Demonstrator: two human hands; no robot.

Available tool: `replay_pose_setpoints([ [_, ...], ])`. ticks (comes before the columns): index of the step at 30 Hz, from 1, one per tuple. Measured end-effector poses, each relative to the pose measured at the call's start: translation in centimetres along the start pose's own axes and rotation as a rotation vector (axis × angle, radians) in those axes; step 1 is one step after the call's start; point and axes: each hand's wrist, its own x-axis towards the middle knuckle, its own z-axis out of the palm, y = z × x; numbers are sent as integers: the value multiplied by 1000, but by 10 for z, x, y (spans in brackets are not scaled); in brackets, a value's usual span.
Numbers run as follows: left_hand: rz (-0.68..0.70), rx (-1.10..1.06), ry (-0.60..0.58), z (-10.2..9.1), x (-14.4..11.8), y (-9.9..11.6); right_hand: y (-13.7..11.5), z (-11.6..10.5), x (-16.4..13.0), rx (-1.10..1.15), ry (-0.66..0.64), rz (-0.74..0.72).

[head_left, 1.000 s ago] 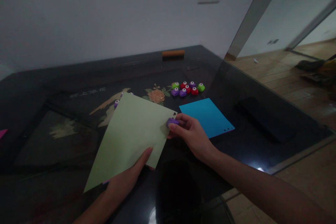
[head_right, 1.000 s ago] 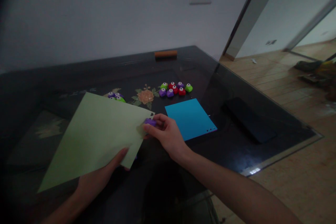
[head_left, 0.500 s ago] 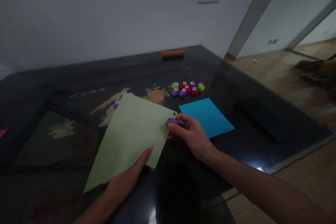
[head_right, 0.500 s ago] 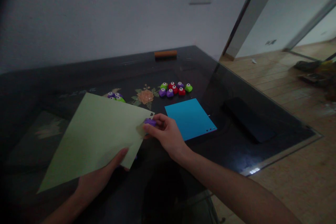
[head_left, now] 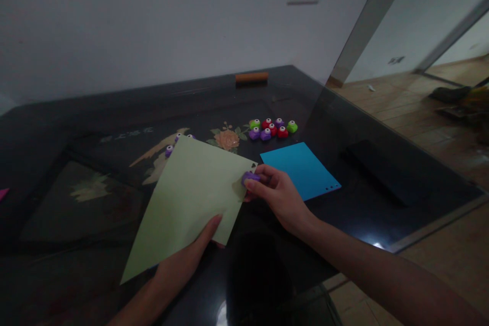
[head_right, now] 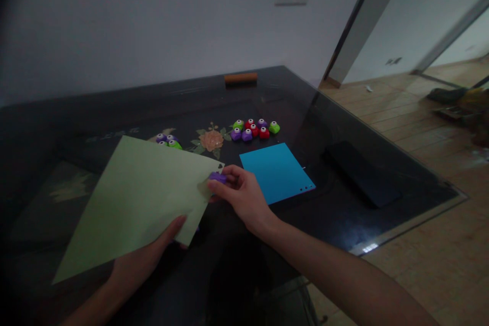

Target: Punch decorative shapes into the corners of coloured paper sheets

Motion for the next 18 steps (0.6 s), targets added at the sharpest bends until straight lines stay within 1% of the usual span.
replay_pose_setpoints([
  [8, 32, -2, -32, 0, 0, -4, 0, 0, 0, 0, -6, -9],
  [13, -7, -7, 4, 0, -1, -4, -1, 1, -1, 1, -4, -8],
  [16, 16, -18, -30, 0, -2, -2, -2, 2, -1, 1, 8, -2],
  [18, 24, -17, -28, 0, -2, -1, -3, 2, -2, 4, 11, 4],
])
